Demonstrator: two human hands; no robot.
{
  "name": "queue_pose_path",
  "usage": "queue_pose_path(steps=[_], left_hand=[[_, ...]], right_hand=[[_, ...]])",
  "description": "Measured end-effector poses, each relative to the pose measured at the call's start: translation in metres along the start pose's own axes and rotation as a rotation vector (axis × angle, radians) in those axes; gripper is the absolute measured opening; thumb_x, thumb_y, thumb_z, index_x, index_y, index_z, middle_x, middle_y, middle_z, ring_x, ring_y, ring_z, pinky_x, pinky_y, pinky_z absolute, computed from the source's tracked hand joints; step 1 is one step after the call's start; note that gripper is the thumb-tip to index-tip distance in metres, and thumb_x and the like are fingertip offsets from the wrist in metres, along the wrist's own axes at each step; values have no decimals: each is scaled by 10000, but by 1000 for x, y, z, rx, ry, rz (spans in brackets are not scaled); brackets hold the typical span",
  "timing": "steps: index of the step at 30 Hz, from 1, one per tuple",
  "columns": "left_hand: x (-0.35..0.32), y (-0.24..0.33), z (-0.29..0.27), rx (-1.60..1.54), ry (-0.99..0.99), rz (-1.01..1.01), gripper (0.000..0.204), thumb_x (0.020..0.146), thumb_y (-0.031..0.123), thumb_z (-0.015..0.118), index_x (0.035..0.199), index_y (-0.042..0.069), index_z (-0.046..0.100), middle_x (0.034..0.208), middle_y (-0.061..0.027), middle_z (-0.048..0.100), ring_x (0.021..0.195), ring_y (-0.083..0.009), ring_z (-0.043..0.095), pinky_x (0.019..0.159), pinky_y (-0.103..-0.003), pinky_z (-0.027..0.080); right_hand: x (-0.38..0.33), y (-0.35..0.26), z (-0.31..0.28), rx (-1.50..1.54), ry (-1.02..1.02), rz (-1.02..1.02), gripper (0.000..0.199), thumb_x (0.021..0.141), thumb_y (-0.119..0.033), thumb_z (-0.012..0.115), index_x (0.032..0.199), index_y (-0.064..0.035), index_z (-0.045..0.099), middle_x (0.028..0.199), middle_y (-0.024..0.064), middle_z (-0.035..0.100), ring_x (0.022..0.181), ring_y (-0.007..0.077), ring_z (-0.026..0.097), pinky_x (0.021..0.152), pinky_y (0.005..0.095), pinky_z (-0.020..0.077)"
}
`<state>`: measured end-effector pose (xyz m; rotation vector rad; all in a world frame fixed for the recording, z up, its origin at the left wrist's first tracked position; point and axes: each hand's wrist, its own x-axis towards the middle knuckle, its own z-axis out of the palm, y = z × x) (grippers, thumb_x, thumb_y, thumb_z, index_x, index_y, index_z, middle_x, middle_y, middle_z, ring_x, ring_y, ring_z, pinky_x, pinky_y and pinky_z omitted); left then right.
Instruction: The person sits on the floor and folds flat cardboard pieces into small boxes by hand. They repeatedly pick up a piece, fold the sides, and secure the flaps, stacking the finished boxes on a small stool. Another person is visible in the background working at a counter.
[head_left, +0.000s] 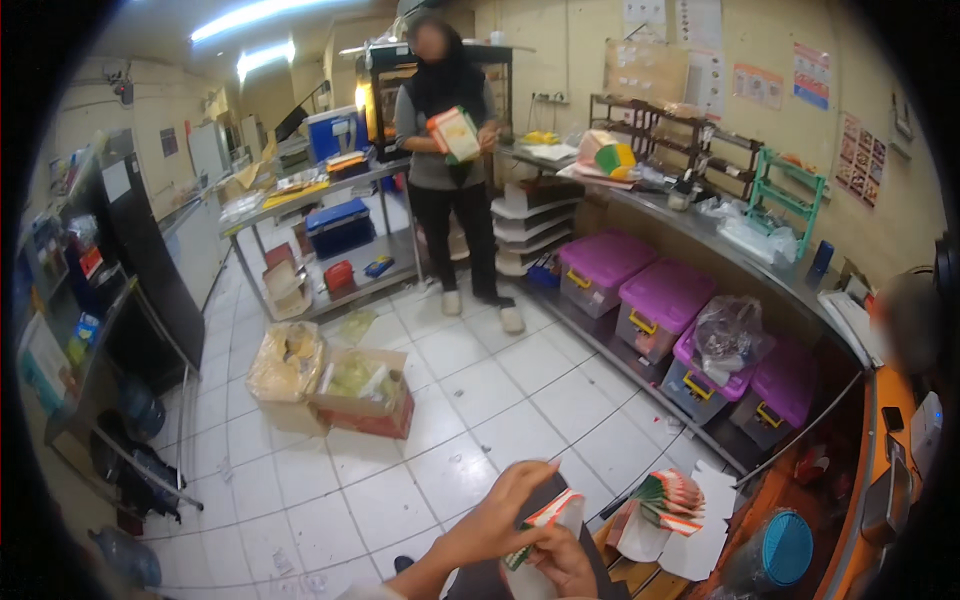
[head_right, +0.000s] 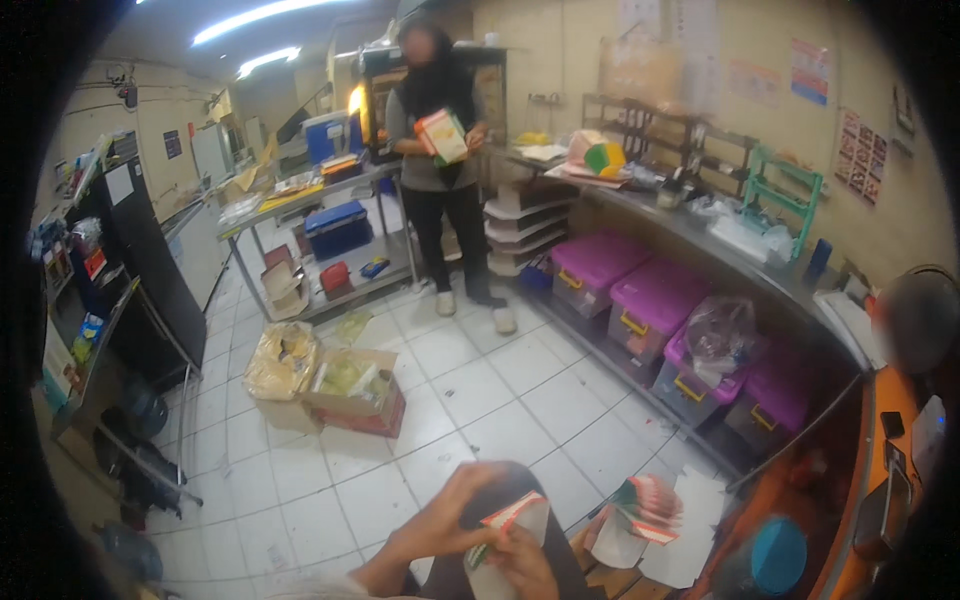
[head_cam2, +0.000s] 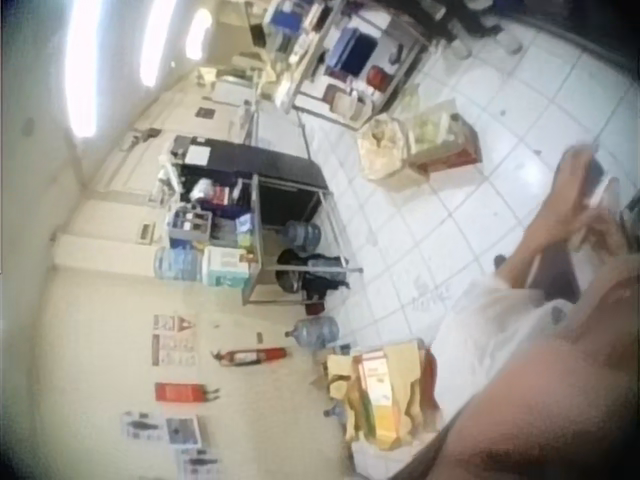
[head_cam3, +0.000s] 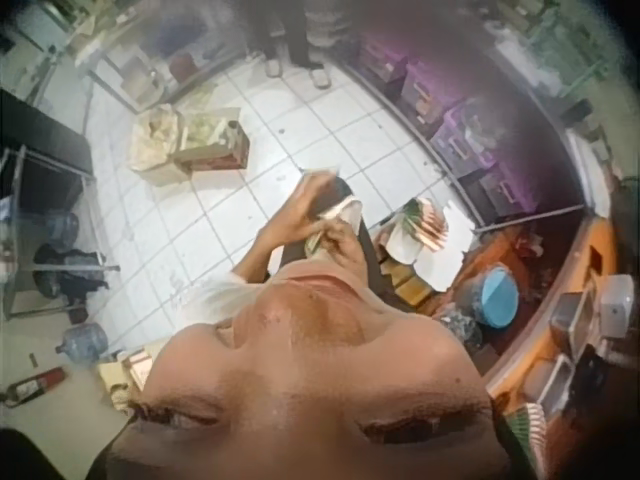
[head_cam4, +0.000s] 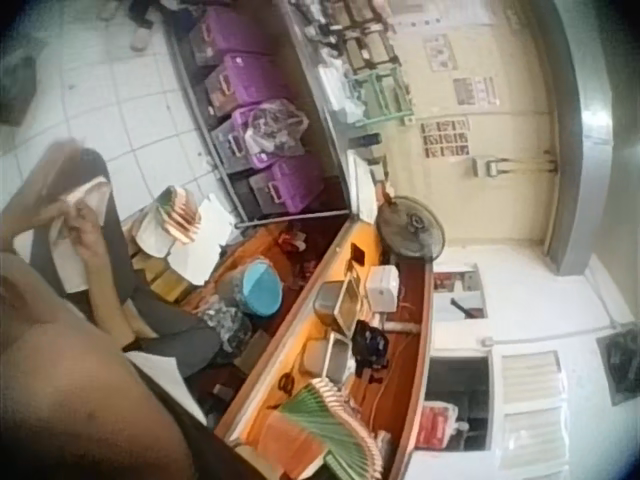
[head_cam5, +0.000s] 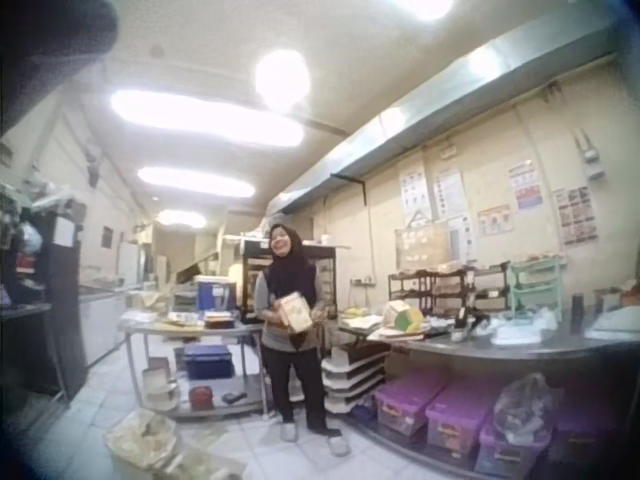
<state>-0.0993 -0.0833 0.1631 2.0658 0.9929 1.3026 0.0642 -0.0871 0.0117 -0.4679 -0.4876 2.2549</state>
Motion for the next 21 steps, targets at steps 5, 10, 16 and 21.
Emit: queue_pose_path(steps=[5,10,16,21], left_hand=[[38,74,-21,-5,155,418,570,627,197,779,1090,36,488,811,-35,614,663,-211,561,597,-312,423],[36,51,-9,-25,245,562,667,665,274,765,1191,21,442,943,-92,599,728,-225,579,633,-302,448],[-20,-4,37,-302,-185,-275,682,872,402,501,1361,15,225,1328,-193,347,1182,-320,411,975,-362,335],[-35,-19,44,-381,-350,-456,627,892,477,411,1334,44,306,1297,-160,399,1146,-293,461,961,-348,361]], right_hand=[[-14,4,13,-126,101,127,293,771,35,559,1063,39,533,913,100,600,728,166,592,577,258,481],[-33,-8,26,-135,12,-47,294,769,49,542,1063,46,529,918,98,597,734,164,591,580,261,480],[-26,-8,49,-163,315,-392,388,707,82,619,1071,8,509,967,68,579,847,157,574,698,273,474],[-20,-10,43,-31,53,-299,366,712,17,661,1040,-51,514,915,38,567,831,153,567,621,300,473]])
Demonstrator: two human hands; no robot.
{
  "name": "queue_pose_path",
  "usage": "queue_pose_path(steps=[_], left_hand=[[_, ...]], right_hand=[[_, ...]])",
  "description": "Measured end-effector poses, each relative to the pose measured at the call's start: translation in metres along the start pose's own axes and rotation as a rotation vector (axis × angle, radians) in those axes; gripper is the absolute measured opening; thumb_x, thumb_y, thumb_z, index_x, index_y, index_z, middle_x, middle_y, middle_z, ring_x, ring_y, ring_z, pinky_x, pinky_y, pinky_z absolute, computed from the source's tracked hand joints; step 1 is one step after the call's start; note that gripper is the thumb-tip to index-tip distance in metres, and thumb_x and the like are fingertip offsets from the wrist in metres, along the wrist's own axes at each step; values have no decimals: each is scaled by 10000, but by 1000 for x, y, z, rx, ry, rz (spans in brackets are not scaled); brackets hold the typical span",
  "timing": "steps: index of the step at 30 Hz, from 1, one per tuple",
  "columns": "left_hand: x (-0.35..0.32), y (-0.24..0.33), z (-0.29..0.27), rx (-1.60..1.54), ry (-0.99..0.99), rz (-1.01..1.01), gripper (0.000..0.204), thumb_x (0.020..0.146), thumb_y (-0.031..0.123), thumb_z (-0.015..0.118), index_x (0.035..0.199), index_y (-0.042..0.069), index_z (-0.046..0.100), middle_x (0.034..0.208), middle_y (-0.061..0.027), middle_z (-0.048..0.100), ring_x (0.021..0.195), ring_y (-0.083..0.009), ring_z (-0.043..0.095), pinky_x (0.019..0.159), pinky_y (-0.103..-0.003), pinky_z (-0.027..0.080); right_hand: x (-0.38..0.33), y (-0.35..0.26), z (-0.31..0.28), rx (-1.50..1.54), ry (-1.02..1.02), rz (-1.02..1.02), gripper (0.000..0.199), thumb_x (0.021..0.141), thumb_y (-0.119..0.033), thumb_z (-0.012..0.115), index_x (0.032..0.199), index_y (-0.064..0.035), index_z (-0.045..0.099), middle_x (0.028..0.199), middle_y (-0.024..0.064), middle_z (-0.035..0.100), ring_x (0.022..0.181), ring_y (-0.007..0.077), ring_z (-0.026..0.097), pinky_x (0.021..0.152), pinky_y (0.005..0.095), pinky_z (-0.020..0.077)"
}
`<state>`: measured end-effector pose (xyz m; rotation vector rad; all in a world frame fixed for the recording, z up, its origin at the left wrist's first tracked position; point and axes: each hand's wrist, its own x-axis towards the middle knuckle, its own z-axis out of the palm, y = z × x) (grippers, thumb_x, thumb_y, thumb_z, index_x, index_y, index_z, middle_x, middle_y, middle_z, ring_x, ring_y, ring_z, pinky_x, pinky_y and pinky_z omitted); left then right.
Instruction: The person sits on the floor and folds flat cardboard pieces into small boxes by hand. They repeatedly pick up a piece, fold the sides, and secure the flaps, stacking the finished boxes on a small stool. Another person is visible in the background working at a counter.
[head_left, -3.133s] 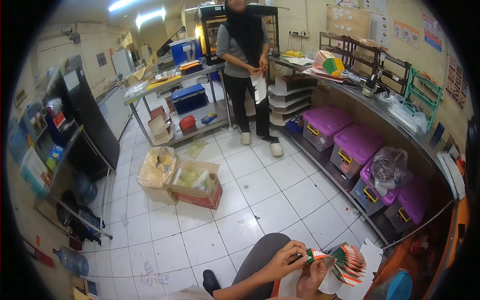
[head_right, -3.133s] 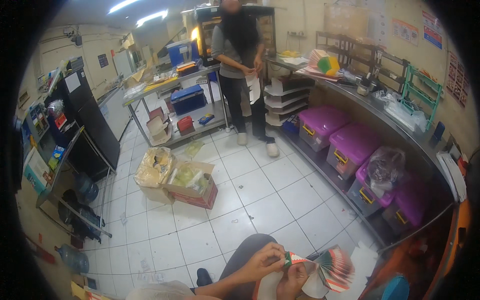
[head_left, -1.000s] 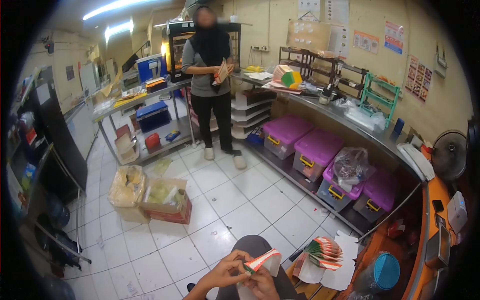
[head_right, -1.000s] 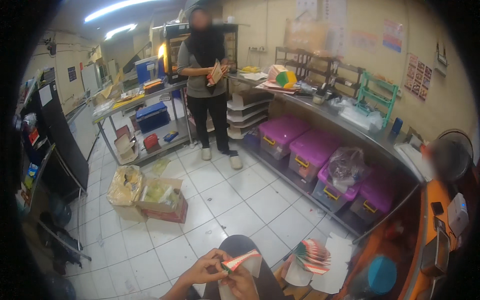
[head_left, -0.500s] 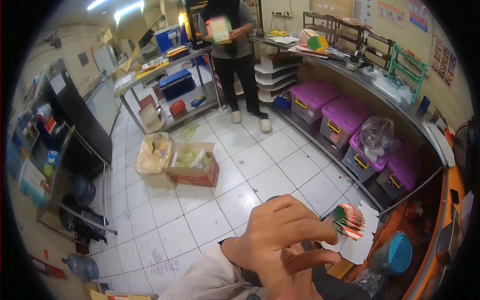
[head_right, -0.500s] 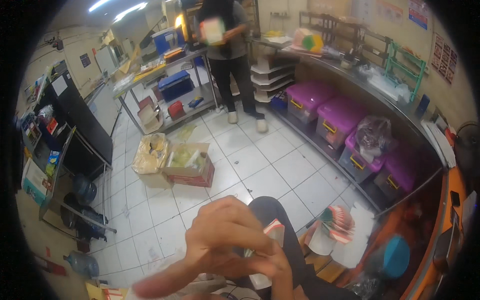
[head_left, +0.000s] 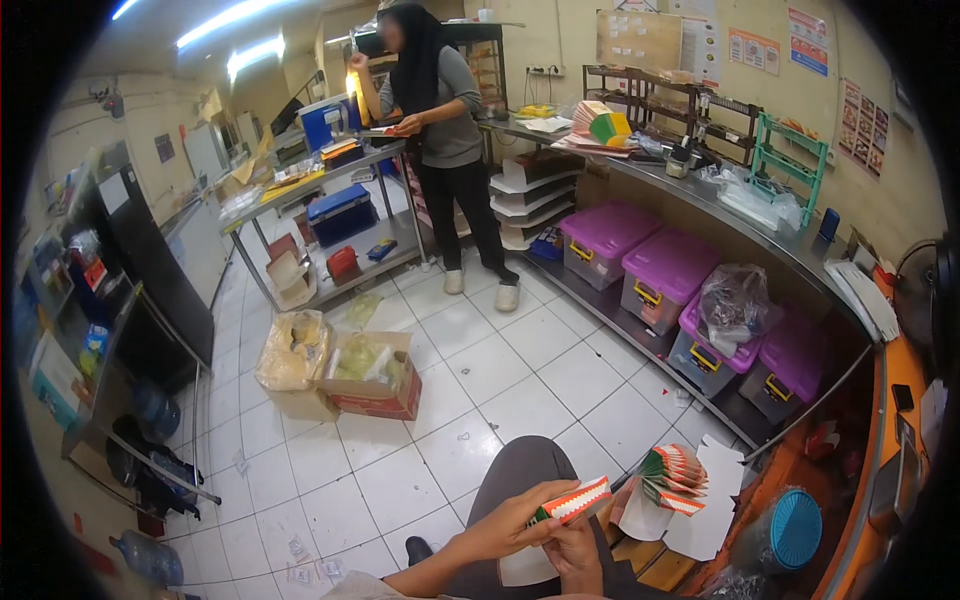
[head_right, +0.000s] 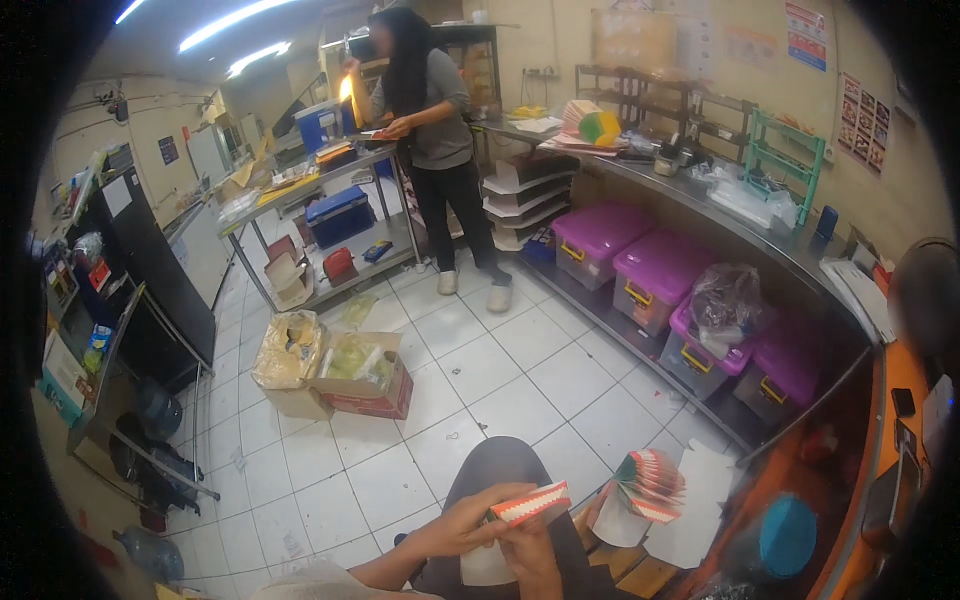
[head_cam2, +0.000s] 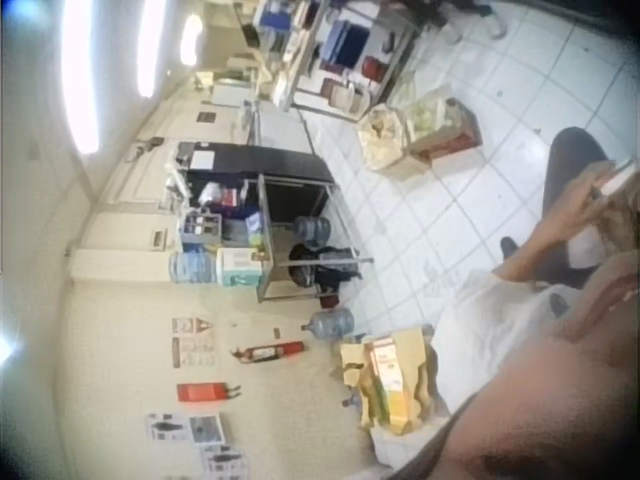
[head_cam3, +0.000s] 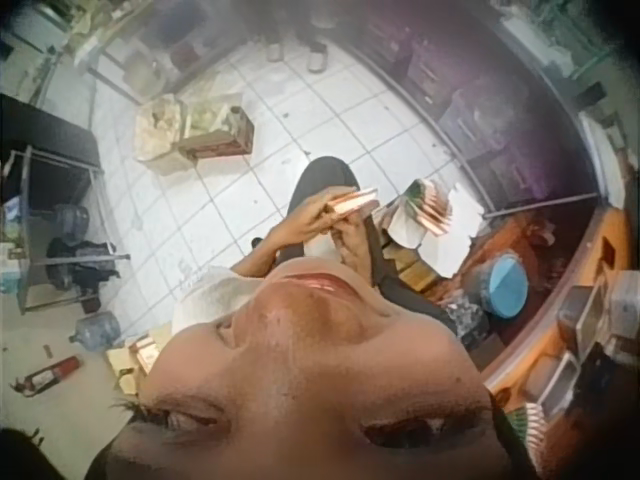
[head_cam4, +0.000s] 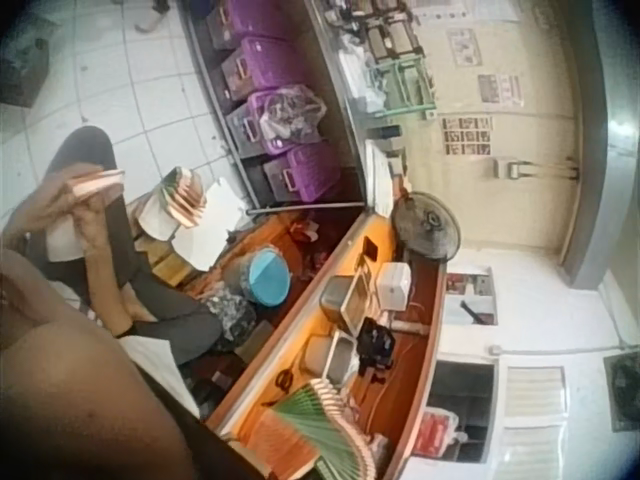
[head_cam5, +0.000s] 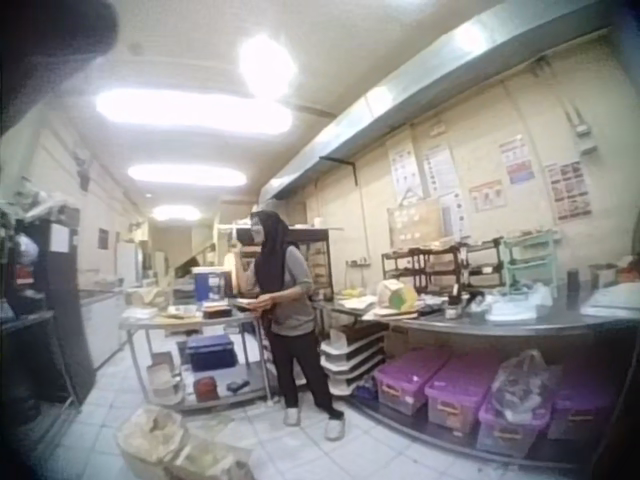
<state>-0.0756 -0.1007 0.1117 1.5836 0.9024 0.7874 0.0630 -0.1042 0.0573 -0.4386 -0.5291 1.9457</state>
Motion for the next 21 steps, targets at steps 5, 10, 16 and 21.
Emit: queue_pose_path(steps=[5,10,16,21], left_hand=[[12,-1,7,41,-43,190,627,881,495,415,1325,60,328,1317,-152,369,1028,-250,540,813,-314,464],[27,-2,26,-129,-133,149,615,889,490,386,1317,52,333,1302,-142,371,803,-145,583,555,-215,501],[39,-8,46,-182,-105,60,574,907,445,391,1308,38,338,1290,-140,386,837,-156,583,578,-221,501],[53,-17,42,103,-45,421,506,930,358,410,1309,31,335,1268,-128,407,958,-167,529,735,-257,474]], right_hand=[[-2,-11,-20,2,-60,74,376,734,-31,674,1054,8,481,774,115,598,515,207,592,430,294,496],[-9,-13,-31,-191,-68,-336,313,763,-70,670,1005,10,488,704,96,582,472,187,565,367,272,461],[-21,-14,-28,-324,202,-375,266,809,-165,649,966,-7,503,693,33,543,448,84,482,351,196,370],[-16,-10,-19,-302,151,-488,266,838,-225,624,960,-14,517,668,-6,496,447,50,412,377,179,322]])
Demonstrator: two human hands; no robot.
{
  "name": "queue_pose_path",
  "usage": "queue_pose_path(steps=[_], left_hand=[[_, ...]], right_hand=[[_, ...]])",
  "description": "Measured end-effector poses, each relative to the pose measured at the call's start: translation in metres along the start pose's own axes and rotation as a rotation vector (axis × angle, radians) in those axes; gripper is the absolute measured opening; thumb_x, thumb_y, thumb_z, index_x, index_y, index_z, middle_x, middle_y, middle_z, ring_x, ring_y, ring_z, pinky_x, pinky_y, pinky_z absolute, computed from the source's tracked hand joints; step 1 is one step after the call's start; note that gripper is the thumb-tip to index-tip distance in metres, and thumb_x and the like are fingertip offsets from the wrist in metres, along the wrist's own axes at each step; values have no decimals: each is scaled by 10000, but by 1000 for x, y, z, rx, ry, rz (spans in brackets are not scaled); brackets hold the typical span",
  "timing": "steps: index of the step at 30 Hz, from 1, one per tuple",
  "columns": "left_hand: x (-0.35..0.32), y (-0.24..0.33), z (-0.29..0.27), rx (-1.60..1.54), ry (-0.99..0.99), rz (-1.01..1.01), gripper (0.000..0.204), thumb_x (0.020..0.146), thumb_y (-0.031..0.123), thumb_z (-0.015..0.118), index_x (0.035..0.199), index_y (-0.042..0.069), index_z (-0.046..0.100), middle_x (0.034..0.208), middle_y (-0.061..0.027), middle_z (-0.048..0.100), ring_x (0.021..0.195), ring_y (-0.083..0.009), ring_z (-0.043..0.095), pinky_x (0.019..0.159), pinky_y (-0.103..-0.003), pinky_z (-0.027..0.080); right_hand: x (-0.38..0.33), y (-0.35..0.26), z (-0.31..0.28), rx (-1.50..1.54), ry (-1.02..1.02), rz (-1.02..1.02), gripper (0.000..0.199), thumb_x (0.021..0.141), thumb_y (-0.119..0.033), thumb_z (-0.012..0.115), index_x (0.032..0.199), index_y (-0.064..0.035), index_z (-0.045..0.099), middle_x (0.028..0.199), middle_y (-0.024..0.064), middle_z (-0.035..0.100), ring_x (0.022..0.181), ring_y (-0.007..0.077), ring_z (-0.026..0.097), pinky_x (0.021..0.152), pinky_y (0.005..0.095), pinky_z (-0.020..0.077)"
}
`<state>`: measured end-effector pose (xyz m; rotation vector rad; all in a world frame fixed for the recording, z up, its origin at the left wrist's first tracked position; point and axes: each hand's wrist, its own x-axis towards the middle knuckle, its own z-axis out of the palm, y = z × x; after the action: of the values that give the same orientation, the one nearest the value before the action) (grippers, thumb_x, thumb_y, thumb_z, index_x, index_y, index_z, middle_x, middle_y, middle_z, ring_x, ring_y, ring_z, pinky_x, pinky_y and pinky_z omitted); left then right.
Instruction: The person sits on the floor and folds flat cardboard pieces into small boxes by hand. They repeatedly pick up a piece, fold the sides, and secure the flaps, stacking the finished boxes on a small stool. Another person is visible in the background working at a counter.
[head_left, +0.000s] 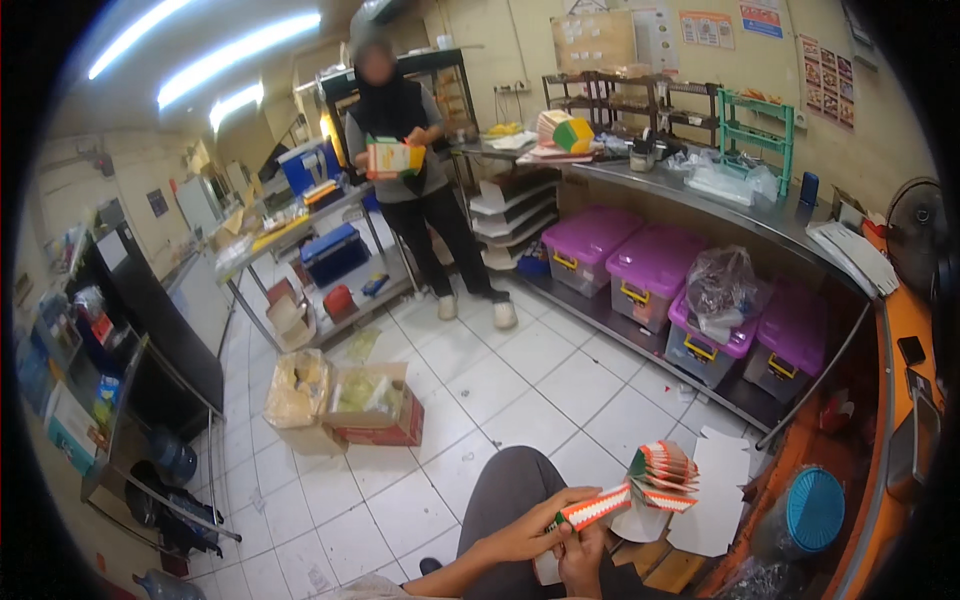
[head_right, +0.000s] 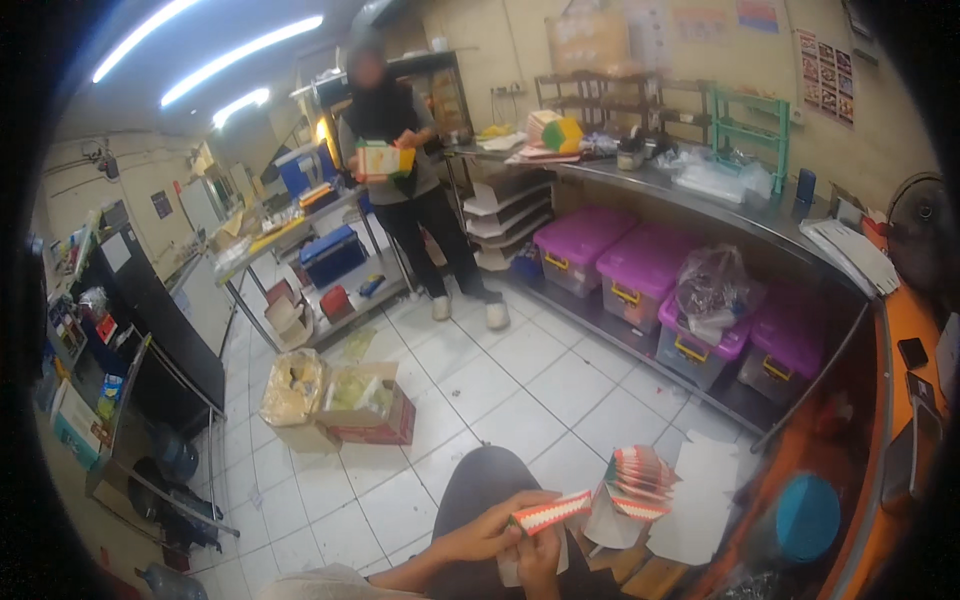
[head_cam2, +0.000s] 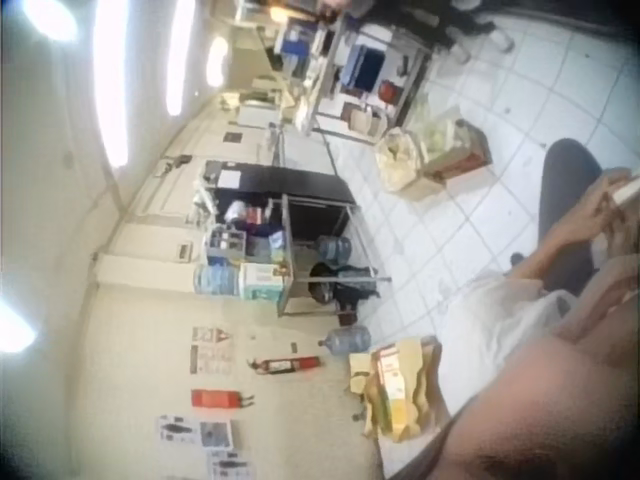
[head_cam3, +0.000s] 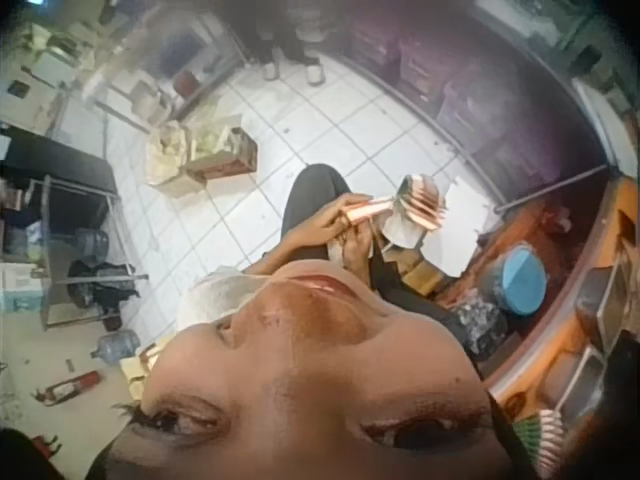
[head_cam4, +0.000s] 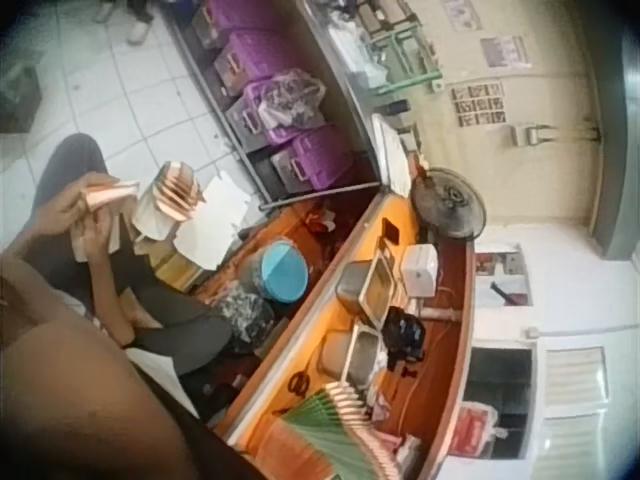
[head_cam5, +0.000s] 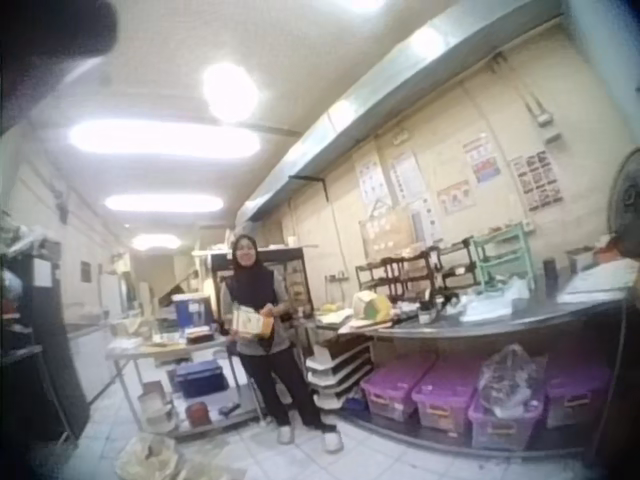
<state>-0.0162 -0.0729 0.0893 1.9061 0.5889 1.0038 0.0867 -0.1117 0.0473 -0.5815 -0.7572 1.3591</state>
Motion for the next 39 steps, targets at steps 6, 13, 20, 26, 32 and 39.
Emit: queue_pose_path(steps=[6,13,20,26,32,39], left_hand=[[-12,2,-1,-199,-15,-311,543,911,403,432,1297,31,348,1271,-137,400,996,-190,513,802,-294,454],[-10,8,0,-160,-167,-186,567,893,381,468,1312,37,303,1334,-152,309,1196,-276,369,948,-372,340],[-13,5,-8,-330,-223,-377,592,876,248,515,1360,55,233,1383,-110,268,1058,-195,465,749,-287,475],[-20,1,-6,-330,-107,-409,542,861,284,558,1300,22,378,1333,-102,410,1113,-163,460,895,-300,413],[-27,-5,-15,-294,455,-402,385,890,216,536,1199,-9,504,1129,-81,572,909,-94,545,788,-248,448],[-32,-8,6,-362,572,-461,330,873,259,584,1088,9,581,726,37,566,612,-18,488,539,-167,395]], right_hand=[[3,7,-19,158,-113,178,300,766,-108,675,996,-7,512,704,56,565,494,152,544,381,243,431],[4,7,-40,497,-237,399,466,700,-50,687,1102,-5,455,763,100,595,555,190,587,417,270,470],[5,0,-28,237,14,305,321,719,24,637,1017,27,519,788,119,609,585,192,603,451,271,493],[-6,17,-32,-104,70,149,237,785,6,589,1008,65,534,824,117,617,642,189,612,535,275,508],[-20,-22,-22,-560,-223,9,330,894,-62,494,1199,61,470,921,146,630,810,190,621,720,283,497],[-13,-36,-31,-921,-13,-342,300,873,-166,561,1090,26,482,847,53,522,740,114,522,690,226,421]])
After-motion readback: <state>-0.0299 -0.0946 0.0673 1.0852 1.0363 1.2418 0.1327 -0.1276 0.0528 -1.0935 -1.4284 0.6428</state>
